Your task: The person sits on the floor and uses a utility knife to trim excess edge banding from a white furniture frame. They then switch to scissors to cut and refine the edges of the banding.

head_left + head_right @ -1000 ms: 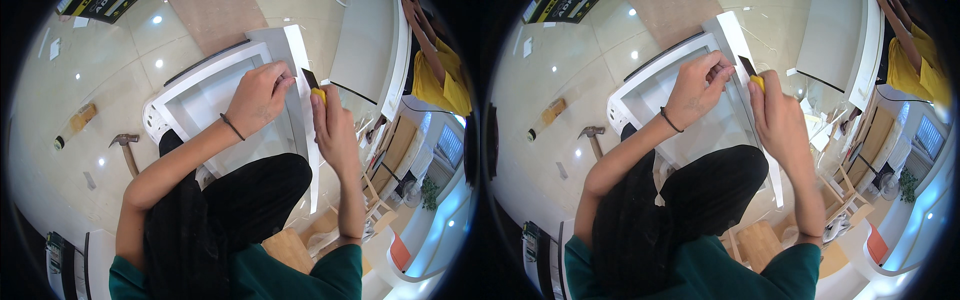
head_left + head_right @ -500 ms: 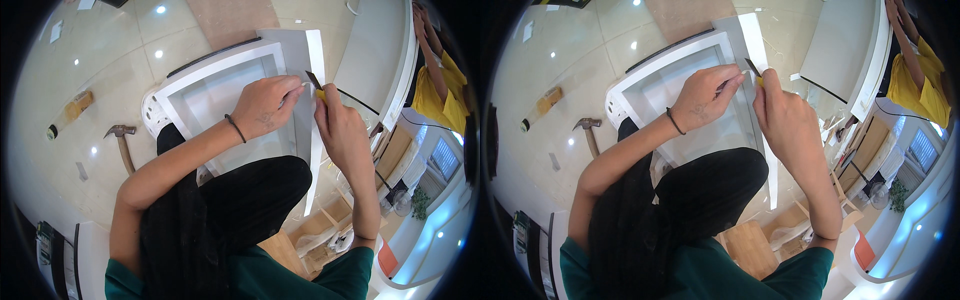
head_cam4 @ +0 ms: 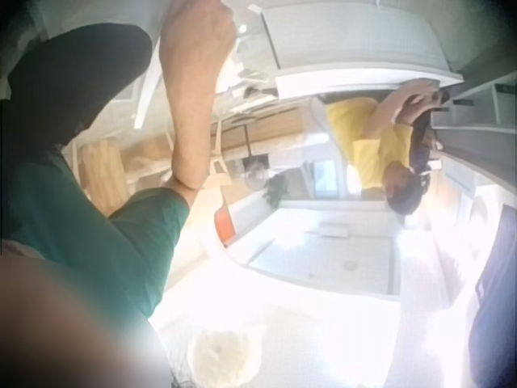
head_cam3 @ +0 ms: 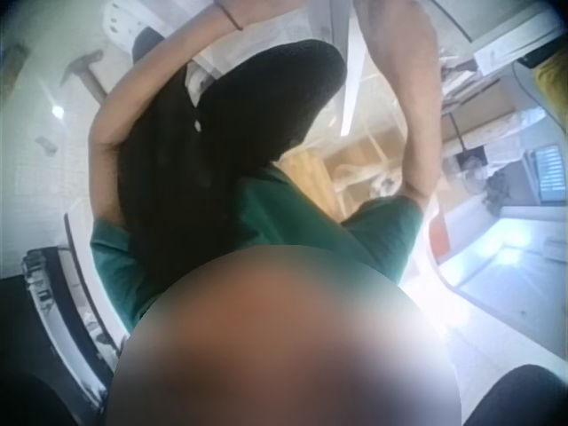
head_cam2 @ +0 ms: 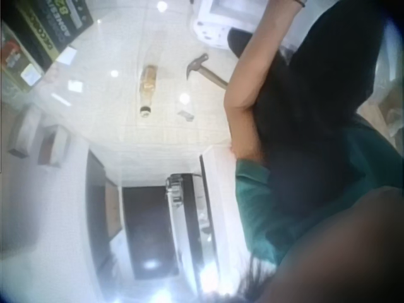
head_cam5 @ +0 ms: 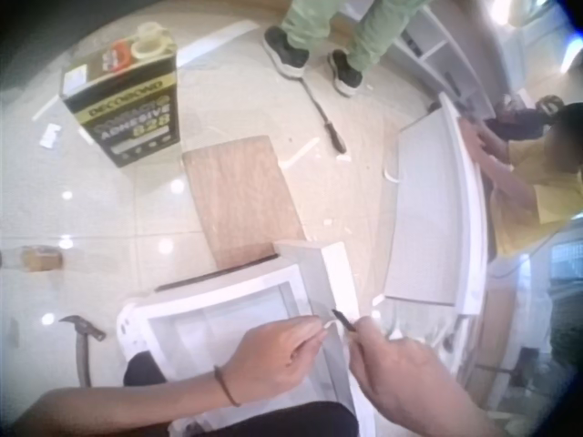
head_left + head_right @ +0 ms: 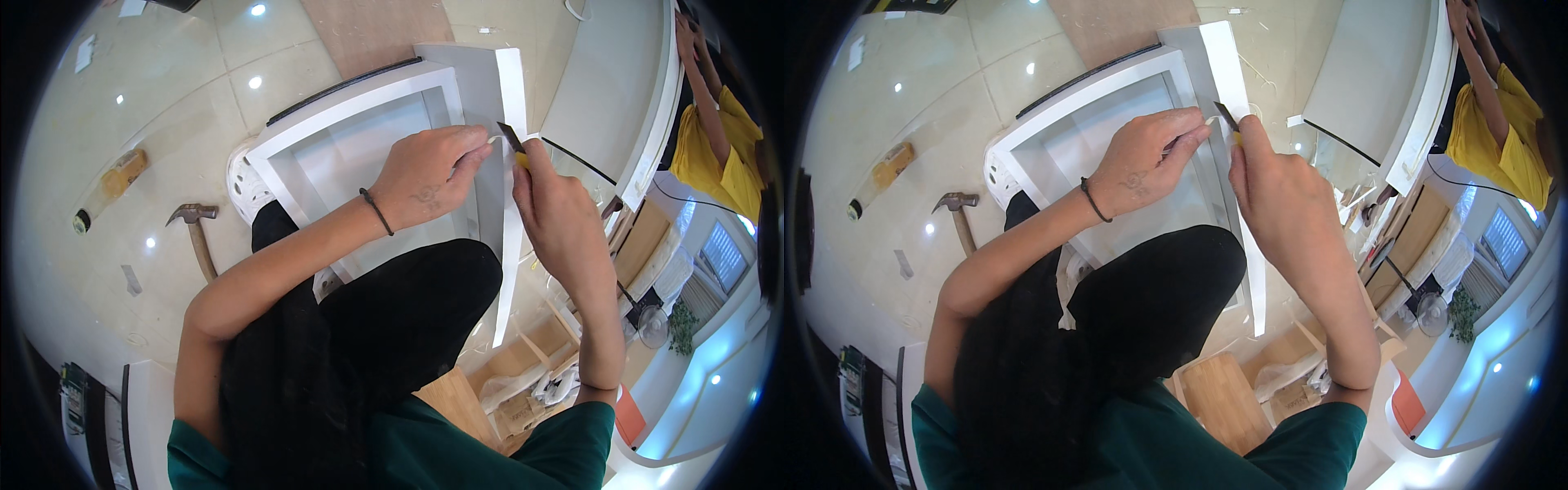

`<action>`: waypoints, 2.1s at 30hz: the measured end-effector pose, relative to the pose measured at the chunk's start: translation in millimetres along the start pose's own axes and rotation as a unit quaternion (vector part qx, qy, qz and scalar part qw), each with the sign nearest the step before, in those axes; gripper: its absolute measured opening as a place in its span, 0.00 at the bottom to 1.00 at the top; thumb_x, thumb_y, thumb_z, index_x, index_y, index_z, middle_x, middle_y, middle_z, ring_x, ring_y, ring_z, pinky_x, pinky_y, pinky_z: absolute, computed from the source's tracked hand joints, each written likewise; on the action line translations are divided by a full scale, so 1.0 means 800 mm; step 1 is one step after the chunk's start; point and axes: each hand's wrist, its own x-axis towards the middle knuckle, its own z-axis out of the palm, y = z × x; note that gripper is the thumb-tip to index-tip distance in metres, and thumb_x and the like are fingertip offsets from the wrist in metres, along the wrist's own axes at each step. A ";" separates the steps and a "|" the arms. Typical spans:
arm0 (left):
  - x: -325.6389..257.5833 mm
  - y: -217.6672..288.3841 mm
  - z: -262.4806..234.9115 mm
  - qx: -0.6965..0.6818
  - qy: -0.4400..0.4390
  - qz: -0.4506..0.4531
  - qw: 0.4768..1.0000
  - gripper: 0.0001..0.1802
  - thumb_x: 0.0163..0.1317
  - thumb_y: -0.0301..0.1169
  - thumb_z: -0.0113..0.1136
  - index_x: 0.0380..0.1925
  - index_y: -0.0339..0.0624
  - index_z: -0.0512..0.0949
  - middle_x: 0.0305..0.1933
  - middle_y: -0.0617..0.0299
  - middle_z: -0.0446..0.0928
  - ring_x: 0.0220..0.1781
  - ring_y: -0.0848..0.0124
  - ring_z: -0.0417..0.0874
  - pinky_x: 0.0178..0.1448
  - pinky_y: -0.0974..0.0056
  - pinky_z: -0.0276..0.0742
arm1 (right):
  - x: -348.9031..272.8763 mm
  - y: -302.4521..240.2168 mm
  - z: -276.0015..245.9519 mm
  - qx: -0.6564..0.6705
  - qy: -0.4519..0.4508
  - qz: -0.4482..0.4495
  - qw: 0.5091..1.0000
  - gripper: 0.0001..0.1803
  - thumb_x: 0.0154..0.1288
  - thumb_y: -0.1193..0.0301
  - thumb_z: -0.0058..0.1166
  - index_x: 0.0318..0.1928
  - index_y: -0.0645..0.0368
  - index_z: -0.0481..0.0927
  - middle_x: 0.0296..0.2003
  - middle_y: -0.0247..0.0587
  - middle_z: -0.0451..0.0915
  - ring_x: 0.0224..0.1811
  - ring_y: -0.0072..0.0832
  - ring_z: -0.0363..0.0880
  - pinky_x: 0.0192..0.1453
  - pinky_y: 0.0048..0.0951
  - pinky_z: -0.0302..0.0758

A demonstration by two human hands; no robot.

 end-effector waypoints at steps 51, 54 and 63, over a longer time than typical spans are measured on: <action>0.016 0.008 0.000 -0.128 -0.039 -0.093 0.987 0.07 0.70 0.29 0.61 0.39 0.35 0.78 0.29 0.59 0.81 0.29 0.74 0.80 0.40 0.68 0.79 | -0.027 0.008 0.022 0.062 0.089 0.024 0.994 0.09 0.76 0.66 0.49 0.50 0.56 0.72 0.14 0.48 0.74 0.19 0.50 0.79 0.25 0.45 0.73; 0.015 0.011 0.001 -0.195 -0.041 -0.133 0.971 0.09 0.71 0.31 0.60 0.37 0.34 0.77 0.29 0.61 0.81 0.30 0.77 0.80 0.39 0.69 0.79 | -0.023 0.006 0.021 0.041 0.079 0.016 0.996 0.10 0.76 0.65 0.49 0.50 0.56 0.72 0.14 0.48 0.74 0.18 0.50 0.78 0.24 0.45 0.73; 0.011 0.011 0.002 -0.241 -0.038 -0.156 0.957 0.10 0.72 0.32 0.59 0.35 0.35 0.76 0.29 0.60 0.81 0.31 0.76 0.81 0.40 0.69 0.79 | -0.010 0.004 0.019 -0.002 0.059 0.011 0.998 0.10 0.76 0.64 0.49 0.48 0.56 0.72 0.14 0.48 0.75 0.19 0.50 0.79 0.25 0.46 0.74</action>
